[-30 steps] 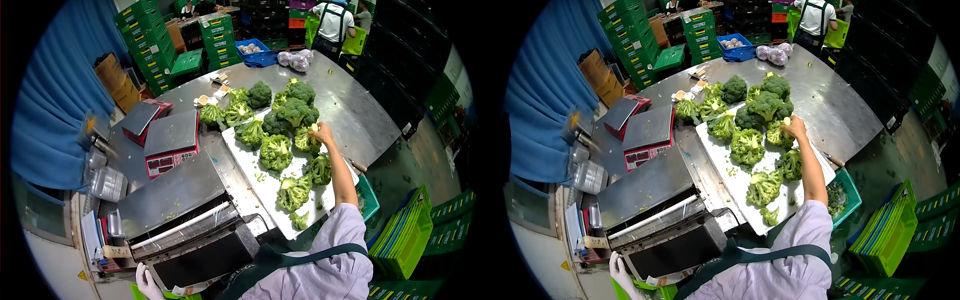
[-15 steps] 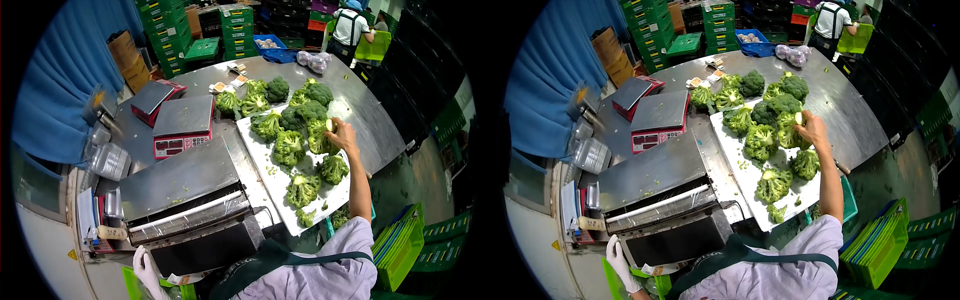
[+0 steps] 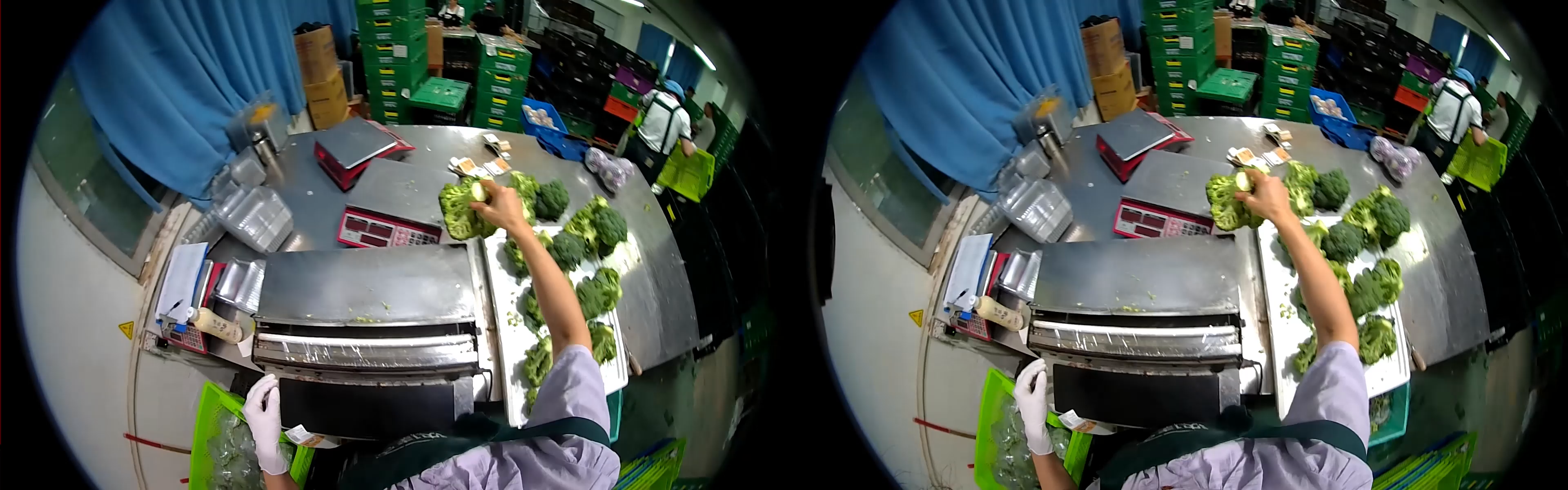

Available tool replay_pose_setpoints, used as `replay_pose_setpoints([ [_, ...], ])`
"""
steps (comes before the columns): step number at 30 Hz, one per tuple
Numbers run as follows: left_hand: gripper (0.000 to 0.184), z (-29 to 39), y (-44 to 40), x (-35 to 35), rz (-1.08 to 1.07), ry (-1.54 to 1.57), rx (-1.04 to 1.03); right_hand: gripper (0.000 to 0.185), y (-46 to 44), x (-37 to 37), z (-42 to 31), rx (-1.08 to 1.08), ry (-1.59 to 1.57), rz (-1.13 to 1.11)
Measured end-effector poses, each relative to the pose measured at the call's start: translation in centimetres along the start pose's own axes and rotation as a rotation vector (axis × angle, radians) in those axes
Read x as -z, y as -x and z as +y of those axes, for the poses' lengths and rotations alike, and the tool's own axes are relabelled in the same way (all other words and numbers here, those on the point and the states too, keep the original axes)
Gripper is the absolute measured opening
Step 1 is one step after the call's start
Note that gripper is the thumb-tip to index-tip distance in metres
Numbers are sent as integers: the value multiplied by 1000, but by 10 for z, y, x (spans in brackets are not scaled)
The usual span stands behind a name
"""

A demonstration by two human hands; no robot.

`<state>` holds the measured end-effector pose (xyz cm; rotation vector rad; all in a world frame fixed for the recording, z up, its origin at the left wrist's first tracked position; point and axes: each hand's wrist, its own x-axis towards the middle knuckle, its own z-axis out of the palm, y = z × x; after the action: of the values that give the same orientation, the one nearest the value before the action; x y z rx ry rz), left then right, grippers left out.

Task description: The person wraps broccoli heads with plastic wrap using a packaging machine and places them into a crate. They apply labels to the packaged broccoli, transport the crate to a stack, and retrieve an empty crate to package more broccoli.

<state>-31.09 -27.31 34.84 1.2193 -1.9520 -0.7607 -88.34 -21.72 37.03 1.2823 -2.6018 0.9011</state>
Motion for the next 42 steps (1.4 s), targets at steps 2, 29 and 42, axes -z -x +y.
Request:
replay_pose_setpoints([
  [2, 15, -5, 4, 3, 8, -16, 10, 54, -34, -43, -10, 39, -11, 44],
  [29, 14, -14, 18, 16, 74, 9, 107, 48, -76, -101, -57, 282, -2, -25],
  [42, 21, 0, -50, -15, -178, -142, -542, 61, 81, -81, -199, 721, -209, -283],
])
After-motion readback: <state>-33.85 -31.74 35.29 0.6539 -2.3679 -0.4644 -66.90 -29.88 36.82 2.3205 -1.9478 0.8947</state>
